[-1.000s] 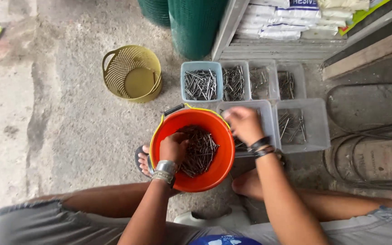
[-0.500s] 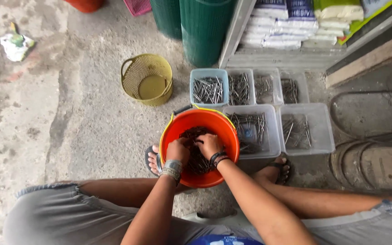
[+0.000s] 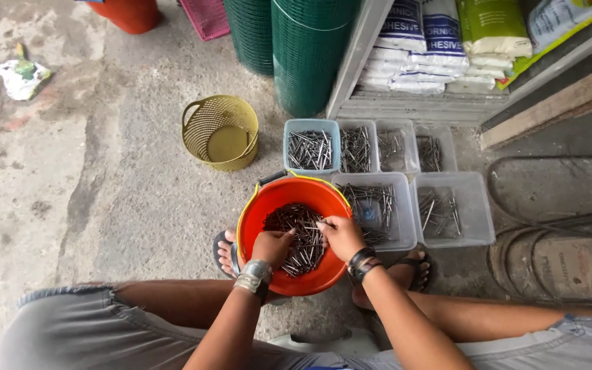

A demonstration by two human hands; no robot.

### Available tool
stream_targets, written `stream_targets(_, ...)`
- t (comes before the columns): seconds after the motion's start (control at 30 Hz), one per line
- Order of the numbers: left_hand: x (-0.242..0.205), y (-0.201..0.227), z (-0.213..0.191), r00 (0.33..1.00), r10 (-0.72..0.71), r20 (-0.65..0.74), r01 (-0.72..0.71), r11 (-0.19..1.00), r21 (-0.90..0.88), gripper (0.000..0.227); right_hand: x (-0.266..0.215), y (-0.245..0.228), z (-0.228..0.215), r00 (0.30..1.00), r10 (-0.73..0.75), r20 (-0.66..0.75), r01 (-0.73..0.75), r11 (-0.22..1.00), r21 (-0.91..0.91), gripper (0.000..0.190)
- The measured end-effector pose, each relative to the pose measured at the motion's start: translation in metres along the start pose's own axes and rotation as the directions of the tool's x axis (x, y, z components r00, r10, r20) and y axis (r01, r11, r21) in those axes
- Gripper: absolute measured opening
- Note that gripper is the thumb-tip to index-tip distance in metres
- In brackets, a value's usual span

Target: The person sits on the floor and sorts metal nails from a red bucket into several clear plastic containers. They pick up nails by hand, separate them, and place them into the containers arranged on the ground.

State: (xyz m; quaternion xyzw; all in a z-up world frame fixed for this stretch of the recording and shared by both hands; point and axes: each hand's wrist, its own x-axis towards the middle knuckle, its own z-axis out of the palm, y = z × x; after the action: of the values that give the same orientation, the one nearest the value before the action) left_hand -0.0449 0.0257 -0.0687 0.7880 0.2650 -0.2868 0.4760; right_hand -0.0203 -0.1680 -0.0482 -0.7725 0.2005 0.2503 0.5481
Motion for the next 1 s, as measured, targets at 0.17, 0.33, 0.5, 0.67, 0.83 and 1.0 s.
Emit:
stream_targets(0.17, -0.070, 0.049, -0.004, 0.996, -0.020, 0.090, 0.065, 0.847, -0.528, 0.043, -0.034, -0.017, -0.001, 0.978, 0.133, 0.159, -0.197, 0.831, 0.520, 0.016)
stream_targets(0.33, -0.071, 0.047, -0.002, 0.999, 0.027, -0.044, -0.051, 0.706, -0.706, 0.033, -0.044, -0.015, 0.017, 0.968, 0.149, 0.204, -0.245, 0.752, 0.612, 0.015)
stream_targets(0.5, -0.074, 0.059, -0.013, 0.990, 0.063, -0.127, -0.139, 0.618, -0.774, 0.026, -0.045, -0.020, 0.016, 0.954, 0.157, 0.256, -0.292, 0.679, 0.674, 0.016)
stream_targets(0.67, -0.061, 0.054, -0.007, 0.994, 0.058, -0.096, -0.112, 0.577, -0.809, 0.022, -0.044, -0.024, 0.008, 0.956, 0.133, 0.263, -0.280, 0.688, 0.669, 0.014)
stream_targets(0.83, -0.066, 0.065, -0.006, 0.993, 0.063, -0.098, -0.116, 0.589, -0.800, 0.017, -0.030, -0.008, 0.012, 0.971, 0.124, 0.205, -0.235, 0.671, 0.703, 0.015)
stream_targets(1.0, -0.087, 0.134, 0.014, 0.980, 0.146, -0.132, -0.197, 0.756, -0.624, 0.016, 0.048, 0.089, 0.056, 0.973, 0.125, 0.193, -0.230, 0.520, 0.823, 0.015)
